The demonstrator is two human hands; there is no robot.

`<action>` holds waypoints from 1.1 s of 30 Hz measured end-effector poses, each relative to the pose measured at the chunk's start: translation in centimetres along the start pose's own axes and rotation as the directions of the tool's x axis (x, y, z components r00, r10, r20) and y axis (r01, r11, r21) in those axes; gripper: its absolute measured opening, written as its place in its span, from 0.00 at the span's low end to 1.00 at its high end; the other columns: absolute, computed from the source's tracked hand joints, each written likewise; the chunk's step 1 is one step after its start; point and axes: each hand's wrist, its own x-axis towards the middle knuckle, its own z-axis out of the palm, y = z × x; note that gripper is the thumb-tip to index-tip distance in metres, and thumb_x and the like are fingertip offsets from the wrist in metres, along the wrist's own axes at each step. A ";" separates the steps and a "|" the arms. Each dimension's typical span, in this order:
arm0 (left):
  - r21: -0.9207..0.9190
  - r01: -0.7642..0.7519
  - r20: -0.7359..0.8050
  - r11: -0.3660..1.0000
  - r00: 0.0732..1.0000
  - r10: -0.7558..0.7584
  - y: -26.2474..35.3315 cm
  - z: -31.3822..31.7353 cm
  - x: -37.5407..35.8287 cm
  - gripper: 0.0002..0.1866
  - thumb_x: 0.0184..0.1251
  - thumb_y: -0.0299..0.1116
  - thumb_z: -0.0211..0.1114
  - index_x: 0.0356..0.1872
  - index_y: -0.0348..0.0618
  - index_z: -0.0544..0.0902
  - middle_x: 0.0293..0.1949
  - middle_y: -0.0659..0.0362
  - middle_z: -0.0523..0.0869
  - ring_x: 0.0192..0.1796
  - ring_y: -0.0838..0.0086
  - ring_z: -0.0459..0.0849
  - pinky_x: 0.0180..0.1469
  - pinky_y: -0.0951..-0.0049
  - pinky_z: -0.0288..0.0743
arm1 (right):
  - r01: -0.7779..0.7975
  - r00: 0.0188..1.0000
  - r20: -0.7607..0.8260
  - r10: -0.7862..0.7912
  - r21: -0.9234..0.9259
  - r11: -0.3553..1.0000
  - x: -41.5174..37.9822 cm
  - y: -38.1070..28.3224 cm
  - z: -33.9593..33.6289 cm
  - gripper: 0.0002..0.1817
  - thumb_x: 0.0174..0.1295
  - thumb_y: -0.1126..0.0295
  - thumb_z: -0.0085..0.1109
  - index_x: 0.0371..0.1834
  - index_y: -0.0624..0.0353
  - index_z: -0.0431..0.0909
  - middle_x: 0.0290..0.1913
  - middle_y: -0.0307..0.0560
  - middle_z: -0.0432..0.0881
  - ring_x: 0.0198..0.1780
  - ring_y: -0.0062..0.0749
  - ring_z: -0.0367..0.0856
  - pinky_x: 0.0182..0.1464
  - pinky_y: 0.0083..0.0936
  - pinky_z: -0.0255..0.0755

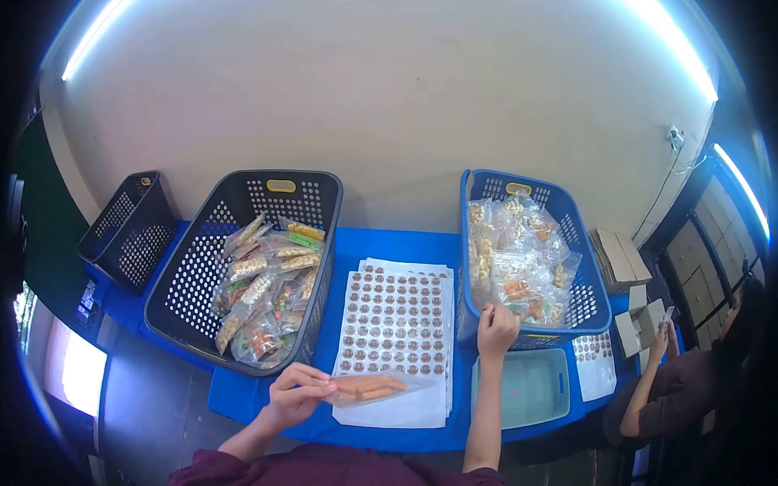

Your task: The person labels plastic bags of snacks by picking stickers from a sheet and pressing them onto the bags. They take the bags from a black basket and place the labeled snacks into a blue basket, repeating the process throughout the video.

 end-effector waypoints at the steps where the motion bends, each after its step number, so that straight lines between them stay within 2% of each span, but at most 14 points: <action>1: 0.034 0.025 -0.041 0.999 0.999 -0.023 0.0 0.6 -0.4 0.11 0.41 0.20 0.68 0.29 0.44 0.82 0.28 0.63 0.78 0.36 0.72 0.79 0.37 0.77 0.73 | -0.040 0.998 -0.046 0.045 0.109 0.993 -0.3 -0.2 -0.3 0.01 0.50 0.77 0.50 0.23 0.62 0.71 0.24 0.47 0.72 0.31 0.41 0.71 0.36 0.33 0.62; 4: 0.143 0.099 -0.149 0.985 0.986 -0.078 -0.3 2.5 -1.6 0.10 0.41 0.19 0.68 0.27 0.44 0.82 0.29 0.62 0.75 0.36 0.72 0.77 0.37 0.77 0.72 | -0.132 0.974 -0.123 0.192 0.382 0.915 -2.2 -3.0 -2.9 0.04 0.49 0.80 0.51 0.28 0.64 0.70 0.37 0.52 0.70 0.44 0.43 0.69 0.48 0.33 0.61; 6: 0.176 0.106 -0.182 0.979 0.981 -0.073 -0.8 4.6 -2.8 0.10 0.41 0.18 0.68 0.27 0.44 0.81 0.30 0.62 0.74 0.37 0.73 0.76 0.37 0.77 0.71 | -0.212 0.974 0.078 0.211 0.626 0.751 -5.9 -4.4 -4.4 0.03 0.50 0.78 0.52 0.29 0.64 0.70 0.39 0.52 0.70 0.45 0.40 0.68 0.50 0.32 0.61; 8: 0.199 0.103 -0.159 0.975 0.985 -0.072 -1.1 6.9 -4.6 0.10 0.41 0.18 0.67 0.26 0.44 0.81 0.31 0.62 0.74 0.37 0.73 0.75 0.37 0.75 0.70 | -0.624 0.766 0.640 0.057 0.719 0.306 -9.7 -6.3 -6.5 0.11 0.59 0.67 0.49 0.41 0.62 0.70 0.43 0.47 0.71 0.47 0.29 0.69 0.47 0.26 0.65; 9: 0.148 0.077 -0.096 0.986 0.993 -0.063 -0.9 8.1 -5.1 0.12 0.40 0.17 0.67 0.28 0.45 0.81 0.32 0.61 0.74 0.38 0.72 0.76 0.38 0.74 0.70 | -0.807 0.587 0.803 -0.101 0.572 -0.145 -11.5 -7.0 -7.0 0.19 0.62 0.59 0.46 0.49 0.62 0.66 0.46 0.45 0.71 0.46 0.28 0.71 0.46 0.23 0.66; 10: 0.098 0.042 -0.003 0.994 0.999 -0.041 -0.9 9.5 -5.6 0.12 0.41 0.18 0.66 0.29 0.45 0.81 0.33 0.61 0.75 0.39 0.71 0.76 0.40 0.74 0.70 | -0.888 0.368 0.925 -0.099 0.318 -0.331 -13.7 -6.7 -7.4 0.22 0.62 0.56 0.45 0.51 0.62 0.64 0.46 0.43 0.71 0.46 0.27 0.72 0.47 0.23 0.67; 11: 0.042 0.012 0.086 0.999 0.996 -0.016 -0.8 10.7 -6.0 0.12 0.42 0.18 0.66 0.31 0.45 0.82 0.34 0.60 0.76 0.39 0.70 0.76 0.41 0.73 0.70 | -0.857 0.360 0.922 -0.141 0.267 -0.441 -15.3 -6.4 -7.2 0.20 0.62 0.60 0.46 0.51 0.63 0.64 0.47 0.44 0.72 0.47 0.25 0.73 0.49 0.24 0.68; 14: -0.030 0.043 0.305 0.999 0.952 -0.031 -0.3 13.3 -7.1 0.16 0.41 0.19 0.64 0.36 0.44 0.80 0.40 0.56 0.75 0.46 0.66 0.74 0.47 0.72 0.69 | -0.881 0.394 0.918 -0.049 0.363 -0.303 -13.6 -6.3 -9.5 0.18 0.61 0.68 0.49 0.52 0.66 0.64 0.48 0.46 0.72 0.49 0.25 0.72 0.51 0.25 0.67; 18: -0.118 0.257 0.214 0.959 0.950 -0.228 1.1 13.9 -5.7 0.30 0.44 0.24 0.62 0.54 0.40 0.66 0.50 0.49 0.68 0.55 0.62 0.66 0.55 0.65 0.63 | -0.856 0.505 0.863 -0.004 0.500 -0.130 -12.5 -4.3 -10.3 0.18 0.59 0.72 0.51 0.51 0.67 0.65 0.46 0.47 0.74 0.47 0.27 0.73 0.51 0.25 0.67; 21: -0.599 0.565 0.205 0.567 0.793 -0.574 1.6 14.7 -4.9 0.25 0.53 0.30 0.63 0.52 0.35 0.67 0.50 0.52 0.70 0.53 0.68 0.69 0.54 0.70 0.65 | -0.893 0.451 0.876 -0.169 0.442 -0.091 -12.6 -4.0 -10.7 0.18 0.58 0.72 0.52 0.50 0.66 0.65 0.44 0.47 0.75 0.47 0.28 0.73 0.51 0.25 0.67; 24: -0.424 0.848 0.524 0.318 0.516 -0.678 -0.1 12.9 -5.1 0.20 0.57 0.33 0.61 0.49 0.34 0.70 0.43 0.56 0.77 0.47 0.75 0.74 0.49 0.75 0.68 | -0.916 0.393 0.850 -0.351 0.396 -0.066 -13.4 -5.3 -9.8 0.17 0.58 0.71 0.54 0.49 0.64 0.67 0.42 0.46 0.76 0.44 0.26 0.74 0.48 0.24 0.68; 25: -0.391 0.718 0.333 0.576 0.693 -0.639 0.1 12.6 -4.9 0.16 0.60 0.33 0.58 0.46 0.34 0.73 0.37 0.59 0.80 0.41 0.80 0.76 0.44 0.80 0.70 | -0.917 0.380 0.854 -0.355 0.399 -0.022 -13.7 -5.8 -8.8 0.17 0.57 0.70 0.55 0.48 0.65 0.68 0.41 0.45 0.76 0.43 0.26 0.74 0.46 0.23 0.68; 31: -0.612 0.526 -0.181 0.590 0.633 -0.753 -0.3 5.0 -4.1 0.15 0.64 0.29 0.52 0.50 0.33 0.69 0.43 0.57 0.77 0.44 0.79 0.75 0.48 0.78 0.68 | -0.699 0.391 0.884 -0.258 0.467 0.542 -18.2 -6.9 0.6 0.19 0.50 0.64 0.61 0.43 0.62 0.72 0.42 0.44 0.75 0.44 0.28 0.73 0.43 0.22 0.68; 33: -0.595 0.474 -0.319 0.649 0.602 -0.732 -0.2 2.4 -4.9 0.16 0.64 0.30 0.51 0.51 0.32 0.68 0.45 0.57 0.76 0.46 0.78 0.74 0.50 0.78 0.66 | -0.696 0.390 0.893 -0.226 0.447 0.563 -21.8 -7.6 5.1 0.23 0.49 0.63 0.62 0.46 0.62 0.70 0.44 0.47 0.74 0.45 0.32 0.73 0.45 0.24 0.69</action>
